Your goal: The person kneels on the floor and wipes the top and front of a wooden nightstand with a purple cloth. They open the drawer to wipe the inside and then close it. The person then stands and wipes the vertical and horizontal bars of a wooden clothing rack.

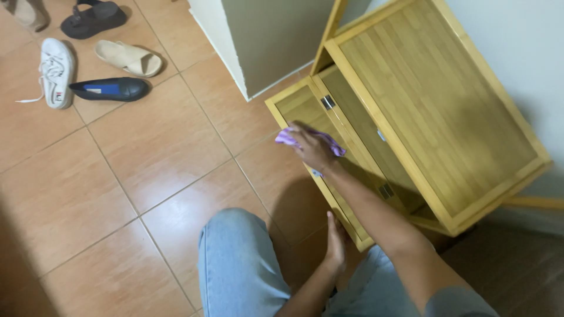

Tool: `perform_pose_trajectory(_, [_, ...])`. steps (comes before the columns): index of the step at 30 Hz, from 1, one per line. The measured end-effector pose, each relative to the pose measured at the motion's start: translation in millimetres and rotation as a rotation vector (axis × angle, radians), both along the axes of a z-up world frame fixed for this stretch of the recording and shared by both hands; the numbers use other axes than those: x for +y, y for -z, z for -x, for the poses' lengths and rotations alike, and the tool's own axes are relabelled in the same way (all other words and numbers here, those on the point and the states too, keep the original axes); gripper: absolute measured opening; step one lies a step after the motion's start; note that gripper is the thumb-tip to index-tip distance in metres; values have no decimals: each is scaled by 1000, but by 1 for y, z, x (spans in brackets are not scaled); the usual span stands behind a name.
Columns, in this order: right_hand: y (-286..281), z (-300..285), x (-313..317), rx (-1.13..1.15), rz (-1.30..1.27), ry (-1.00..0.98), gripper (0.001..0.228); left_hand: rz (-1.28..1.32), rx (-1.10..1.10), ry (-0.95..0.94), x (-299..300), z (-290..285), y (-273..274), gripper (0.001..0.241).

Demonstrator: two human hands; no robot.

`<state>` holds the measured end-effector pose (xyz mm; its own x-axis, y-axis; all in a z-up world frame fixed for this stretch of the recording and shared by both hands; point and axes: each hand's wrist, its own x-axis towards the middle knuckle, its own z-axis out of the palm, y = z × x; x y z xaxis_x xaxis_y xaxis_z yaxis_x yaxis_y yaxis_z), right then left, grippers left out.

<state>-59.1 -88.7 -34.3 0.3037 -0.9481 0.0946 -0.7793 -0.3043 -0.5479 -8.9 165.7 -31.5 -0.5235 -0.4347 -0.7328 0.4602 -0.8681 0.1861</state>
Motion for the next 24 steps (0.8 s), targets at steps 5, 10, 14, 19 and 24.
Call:
perform_pose_trajectory(5, [-36,-23,-42,53,7,382,54,-132,82,-58,-4,5,-18,99])
perform_pose_trajectory(10, [-9,-24,-62,376,71,48,69,-275,220,-256,-11,11,-19,82])
perform_pose_trajectory(14, [-43,-1,-89,512,-84,20,62,72,-261,-119,6,23,5,34])
perform_pose_trajectory(19, [-28,47,-76,512,-22,173,58,174,-444,-6,2,15,-3,28])
perform_pose_trajectory(24, [-43,70,8,358,75,214,63,213,-453,-3,-6,12,-18,33])
